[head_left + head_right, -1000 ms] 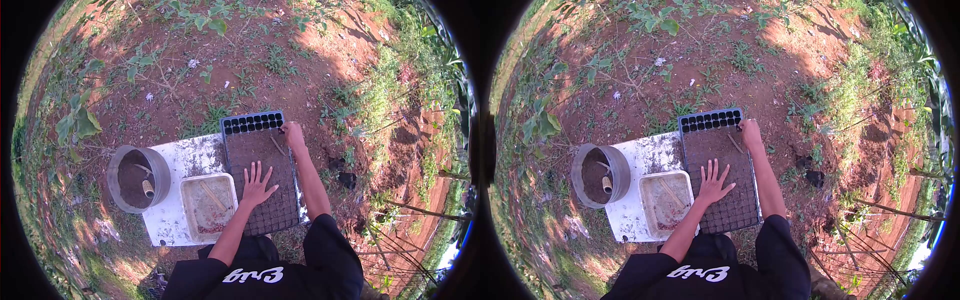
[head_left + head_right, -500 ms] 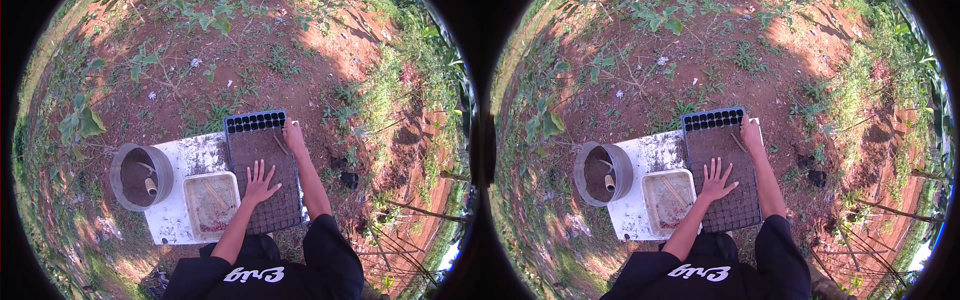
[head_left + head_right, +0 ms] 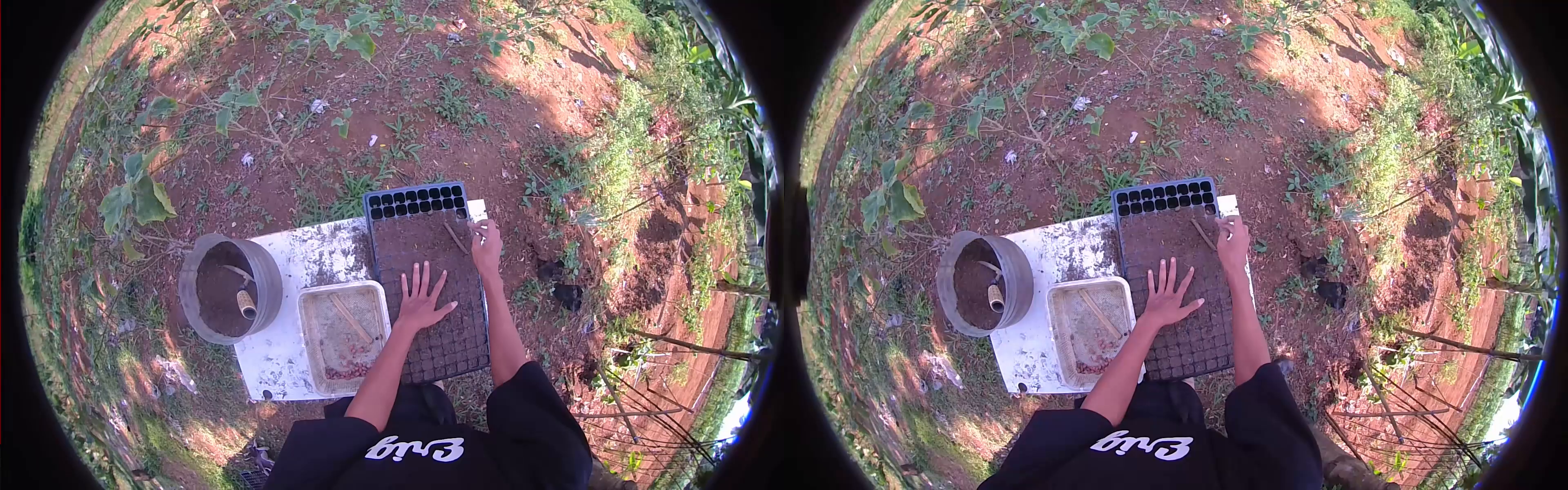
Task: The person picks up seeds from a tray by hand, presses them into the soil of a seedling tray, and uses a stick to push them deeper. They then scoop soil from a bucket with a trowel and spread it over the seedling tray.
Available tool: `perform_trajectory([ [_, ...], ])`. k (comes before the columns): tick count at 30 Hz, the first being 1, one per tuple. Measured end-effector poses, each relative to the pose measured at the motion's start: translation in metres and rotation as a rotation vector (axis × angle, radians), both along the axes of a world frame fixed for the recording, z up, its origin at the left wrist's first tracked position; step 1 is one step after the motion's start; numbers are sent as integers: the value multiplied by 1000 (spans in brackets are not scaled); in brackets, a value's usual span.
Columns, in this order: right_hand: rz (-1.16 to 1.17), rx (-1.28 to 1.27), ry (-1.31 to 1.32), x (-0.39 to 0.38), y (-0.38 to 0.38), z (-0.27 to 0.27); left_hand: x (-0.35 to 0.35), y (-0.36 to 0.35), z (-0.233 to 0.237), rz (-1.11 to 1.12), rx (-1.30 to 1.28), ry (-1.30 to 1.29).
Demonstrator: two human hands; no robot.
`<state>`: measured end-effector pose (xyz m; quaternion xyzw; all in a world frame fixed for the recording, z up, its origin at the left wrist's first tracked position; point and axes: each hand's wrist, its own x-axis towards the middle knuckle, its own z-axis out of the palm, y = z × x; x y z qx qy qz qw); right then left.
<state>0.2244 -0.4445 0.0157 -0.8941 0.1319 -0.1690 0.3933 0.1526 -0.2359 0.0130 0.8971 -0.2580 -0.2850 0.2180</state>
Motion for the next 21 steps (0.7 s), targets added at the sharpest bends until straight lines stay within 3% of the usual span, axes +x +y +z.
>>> perform_trajectory([
  [4, -19, -153, 33, -43, 31, 9, -1, 0, -4, -9, -11, -16],
  [17, -210, -121, -27, -34, 45, -6, 5, 8, 0, -59, -7, 17],
  [19, -179, -166, -38, -36, 61, 1, 4, 15, 3, 55, -186, -52],
  [20, -153, -212, -48, -38, 70, 4, 4, 17, 7, 56, -184, -50],
  [21, -155, -210, -48, -38, 77, 5, 10, 19, 25, 16, -22, -167],
])
